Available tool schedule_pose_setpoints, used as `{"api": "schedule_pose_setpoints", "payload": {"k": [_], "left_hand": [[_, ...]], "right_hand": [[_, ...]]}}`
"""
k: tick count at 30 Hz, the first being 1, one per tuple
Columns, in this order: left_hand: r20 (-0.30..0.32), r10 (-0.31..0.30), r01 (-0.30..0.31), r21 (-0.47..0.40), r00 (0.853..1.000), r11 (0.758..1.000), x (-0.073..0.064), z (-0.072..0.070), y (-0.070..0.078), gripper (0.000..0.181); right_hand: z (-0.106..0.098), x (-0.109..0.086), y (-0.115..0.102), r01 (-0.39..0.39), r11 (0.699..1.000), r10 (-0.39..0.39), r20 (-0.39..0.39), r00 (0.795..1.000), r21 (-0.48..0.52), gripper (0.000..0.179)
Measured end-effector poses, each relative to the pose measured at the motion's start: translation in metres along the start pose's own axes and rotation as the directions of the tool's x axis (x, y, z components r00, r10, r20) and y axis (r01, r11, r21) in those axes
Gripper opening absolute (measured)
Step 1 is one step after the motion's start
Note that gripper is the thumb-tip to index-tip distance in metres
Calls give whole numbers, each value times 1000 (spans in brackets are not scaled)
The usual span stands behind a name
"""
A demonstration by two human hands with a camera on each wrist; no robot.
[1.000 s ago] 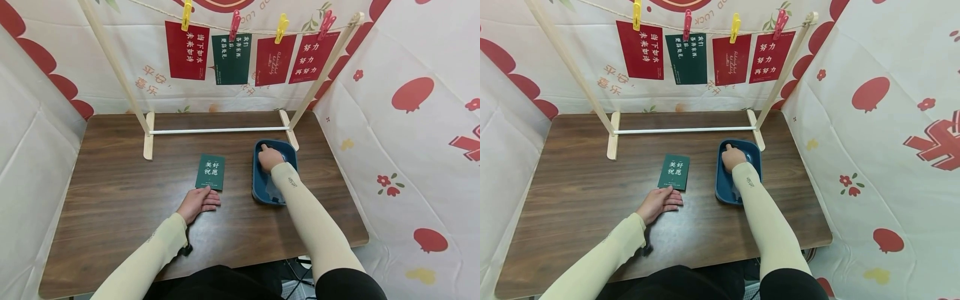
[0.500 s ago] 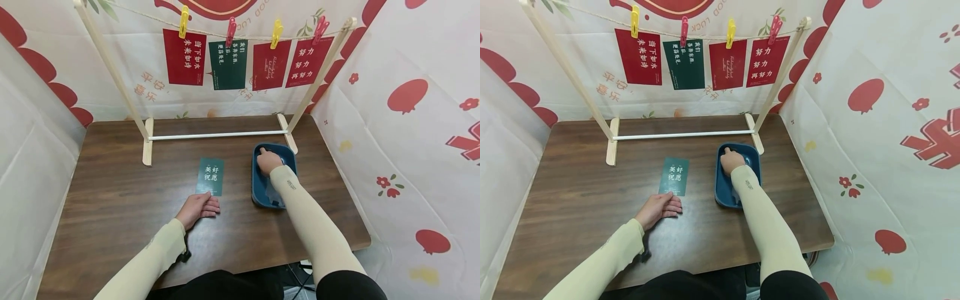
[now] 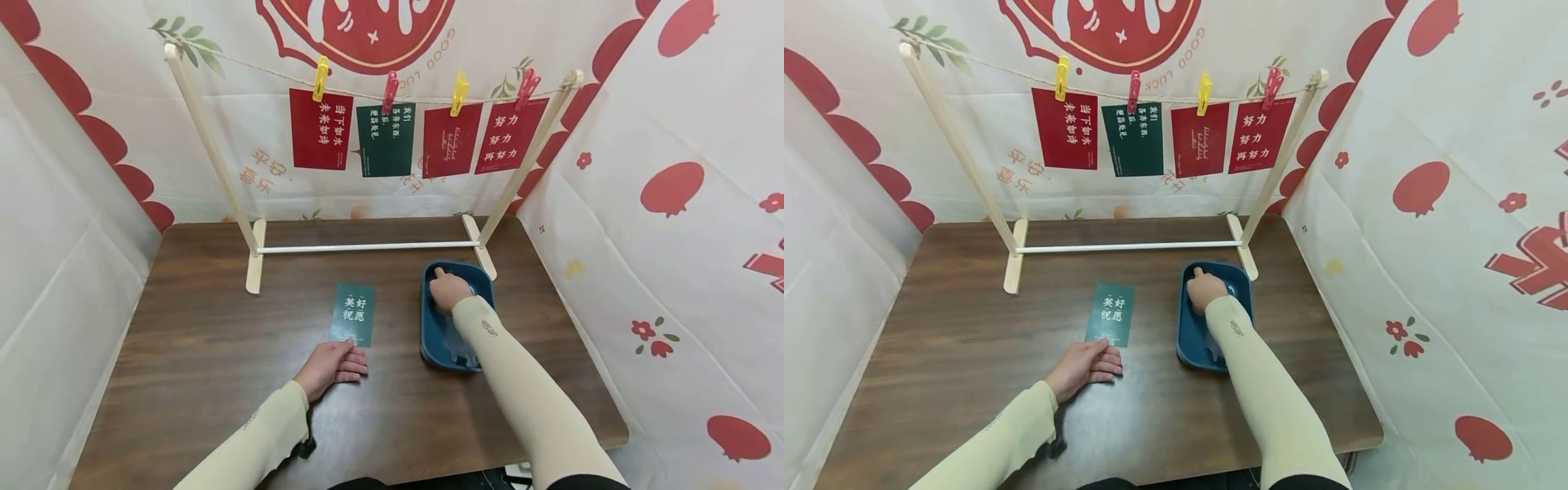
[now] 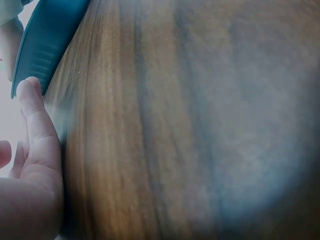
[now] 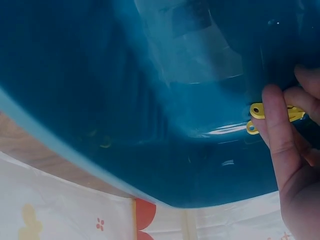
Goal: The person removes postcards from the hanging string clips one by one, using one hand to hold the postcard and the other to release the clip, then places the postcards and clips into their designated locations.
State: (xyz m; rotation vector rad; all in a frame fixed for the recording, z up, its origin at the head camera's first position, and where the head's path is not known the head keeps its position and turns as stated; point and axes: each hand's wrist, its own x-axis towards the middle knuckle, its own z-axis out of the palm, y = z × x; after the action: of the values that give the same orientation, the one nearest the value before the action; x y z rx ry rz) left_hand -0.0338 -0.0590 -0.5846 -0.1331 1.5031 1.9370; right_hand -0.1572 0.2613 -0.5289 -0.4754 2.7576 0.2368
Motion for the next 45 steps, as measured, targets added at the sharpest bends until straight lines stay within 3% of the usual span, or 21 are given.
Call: {"api": "schedule_pose_setpoints", "payload": {"k": [5,10,33,45], "left_hand": [[49,-17,18,-24,999,1000,-1,10,-12,48],[32,-28,29,-36,999,999,-3,11,-17,48],[7,4,-4,-18,1000,1000,-4,-4,-3,46],[2,27,-27,-18,1000,999,-4,-5,-4,45]], "right_hand": [[10,-17,6,-14,1000,15,24,1000,-15,14],[13,-20,6,20,1000,-20,10,1000,-14,12],[5,3,-4,21,1000,-21,-40,999,-1,11],[2,1,-5,16,1000,-17,-47,999,-4,12]]}}
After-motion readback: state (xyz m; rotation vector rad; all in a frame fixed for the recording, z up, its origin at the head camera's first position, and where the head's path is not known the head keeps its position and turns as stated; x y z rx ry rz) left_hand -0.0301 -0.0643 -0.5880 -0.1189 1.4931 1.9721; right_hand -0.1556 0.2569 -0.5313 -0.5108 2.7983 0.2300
